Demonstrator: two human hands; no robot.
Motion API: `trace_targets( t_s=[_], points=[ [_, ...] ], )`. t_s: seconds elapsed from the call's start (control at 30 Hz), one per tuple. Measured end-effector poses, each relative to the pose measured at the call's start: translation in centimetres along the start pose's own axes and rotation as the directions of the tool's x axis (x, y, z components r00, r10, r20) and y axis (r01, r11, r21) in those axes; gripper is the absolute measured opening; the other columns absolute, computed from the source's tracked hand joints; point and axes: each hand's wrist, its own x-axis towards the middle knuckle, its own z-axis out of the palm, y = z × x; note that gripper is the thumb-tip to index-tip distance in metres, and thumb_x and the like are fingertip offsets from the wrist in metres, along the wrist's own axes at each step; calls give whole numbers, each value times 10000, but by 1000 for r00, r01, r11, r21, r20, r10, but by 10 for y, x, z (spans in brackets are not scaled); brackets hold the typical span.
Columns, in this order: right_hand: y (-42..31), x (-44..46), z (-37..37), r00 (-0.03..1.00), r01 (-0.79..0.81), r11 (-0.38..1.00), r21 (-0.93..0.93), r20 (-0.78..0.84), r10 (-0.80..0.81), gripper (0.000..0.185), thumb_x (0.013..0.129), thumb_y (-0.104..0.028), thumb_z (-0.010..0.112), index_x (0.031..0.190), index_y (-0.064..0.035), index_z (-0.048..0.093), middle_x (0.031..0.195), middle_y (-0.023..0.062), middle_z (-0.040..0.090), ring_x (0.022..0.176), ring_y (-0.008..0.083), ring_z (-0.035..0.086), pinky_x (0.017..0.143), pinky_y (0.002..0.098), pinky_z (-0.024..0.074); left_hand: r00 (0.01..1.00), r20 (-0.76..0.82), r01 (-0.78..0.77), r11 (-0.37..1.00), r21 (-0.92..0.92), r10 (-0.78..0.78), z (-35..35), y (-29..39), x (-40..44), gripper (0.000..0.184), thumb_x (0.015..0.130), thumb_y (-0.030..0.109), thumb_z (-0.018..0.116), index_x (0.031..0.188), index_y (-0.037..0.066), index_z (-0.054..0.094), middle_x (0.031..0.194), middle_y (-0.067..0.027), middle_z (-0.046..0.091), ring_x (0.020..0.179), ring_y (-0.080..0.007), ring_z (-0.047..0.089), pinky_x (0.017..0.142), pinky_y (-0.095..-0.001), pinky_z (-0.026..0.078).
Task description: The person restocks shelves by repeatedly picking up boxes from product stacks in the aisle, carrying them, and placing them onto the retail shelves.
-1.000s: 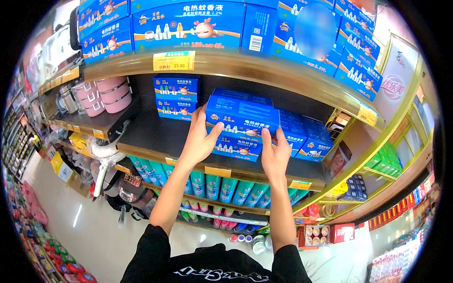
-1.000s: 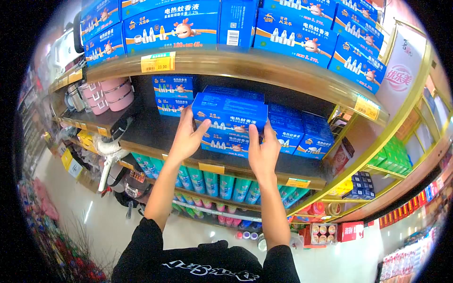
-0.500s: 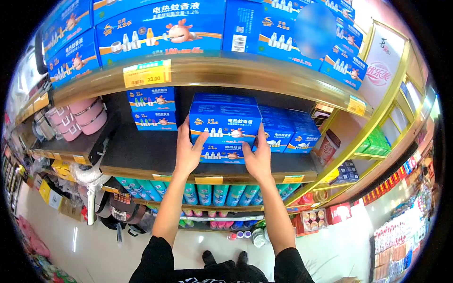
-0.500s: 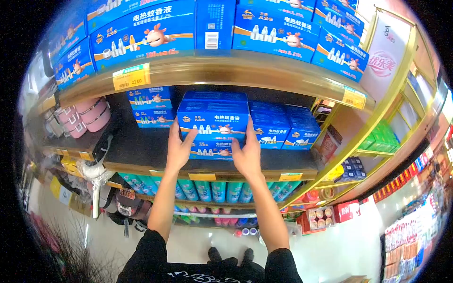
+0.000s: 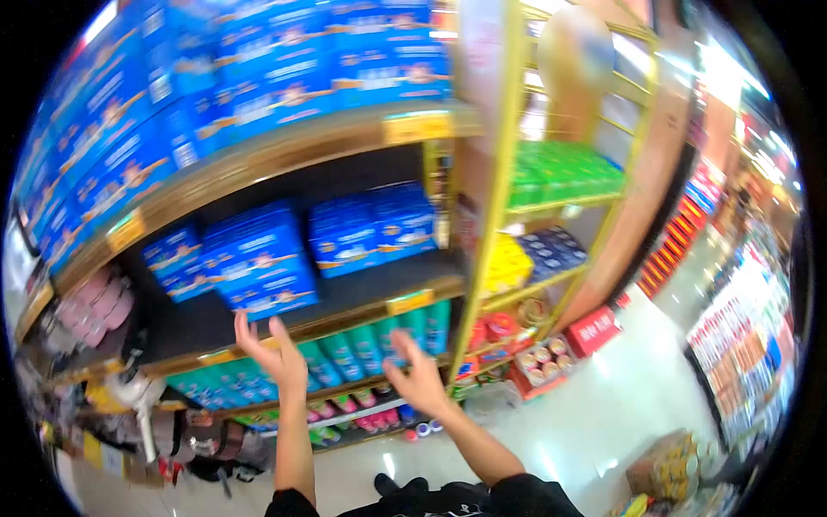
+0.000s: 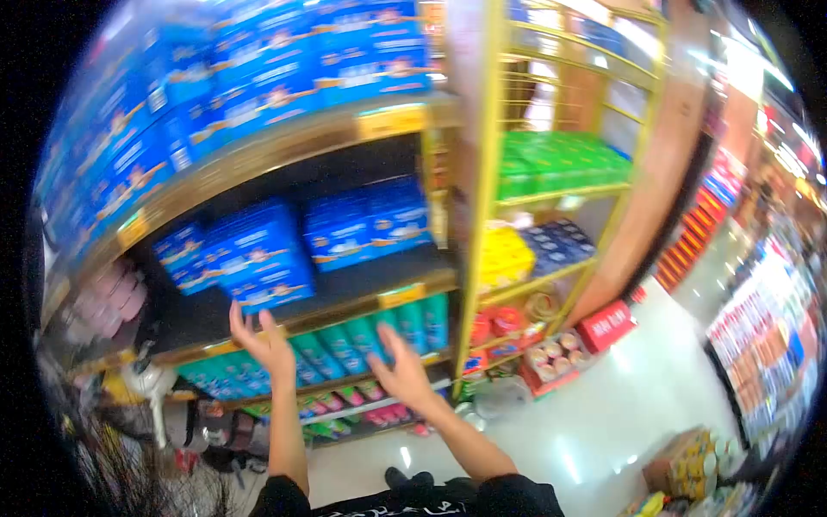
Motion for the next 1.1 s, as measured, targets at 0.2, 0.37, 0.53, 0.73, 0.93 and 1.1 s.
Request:
trace_targets(
  t_s=[0.2, 0.37, 0.53, 0.73, 0.93, 1.1],
  points=[
    [133, -239, -194, 558, -185, 765, -617, 575, 598, 725, 892, -445, 642, 1396, 28, 425, 1256, 302, 581, 1153, 414, 583, 973, 452, 474, 594, 790, 261, 965, -12, -151, 45, 73, -254, 309, 894, 112, 606, 1162, -31, 554, 1103, -216, 595, 1070, -371, 565, 929, -445, 446],
    [105, -338, -330, 566, -675, 449, -585, -20, 824, 722, 887, -459, 643, 1378, 36, 457, 1307, 283, 561, 1221, 408, 535, 1012, 445, 447, -839, 532, -243, 953, -182, -113, 84, 78, -433, 742, 895, 524, 606, 1424, 30, 437, 1405, -258, 494, 1329, -402, 441, 1098, -457, 362],
    [124, -371, -389, 627, -746, 510, -428, -195, 754, 724, 896, -486, 632, 1367, 40, 473, 1323, 276, 552, 1222, 411, 533, 1027, 433, 439, -703, 702, -94, 964, -248, 113, 171, 168, -482, 696, 896, 520, 596, 1372, 27, 472, 1354, -259, 527, 1275, -414, 487, 1052, -493, 399],
    [139, -379, -504, 498, -818, 454, -353, -40, 866, 740, 904, -502, 620, 1378, 42, 459, 1344, 265, 543, 1248, 411, 512, 1050, 425, 425, -762, 637, -213, 884, -416, 116, 300, 227, -535, 627, 888, 500, 602, 1278, 15, 525, 1261, -241, 584, 1185, -413, 555, 979, -507, 453],
    [221, -446, -633, 306, -908, 107, -405, -468, 829, 602, 898, -449, 621, 1273, 14, 535, 1262, 242, 601, 1179, 408, 561, 991, 472, 461, -921, 388, -185, 831, -524, 40, 433, 288, -641, 610, 898, 524, 578, 1215, 3, 593, 1233, -242, 619, 1159, -397, 589, 967, -496, 475],
    [239, -447, -726, 83, -947, -25, -322, -318, 944, 705, 887, -493, 632, 1341, 31, 500, 1283, 261, 588, 1190, 414, 557, 999, 458, 461, -878, 433, -76, 834, -547, 205, 565, 399, -690, 666, 900, 529, 586, 1300, -1, 524, 1302, -233, 573, 1213, -390, 550, 988, -492, 458]
  ],
)
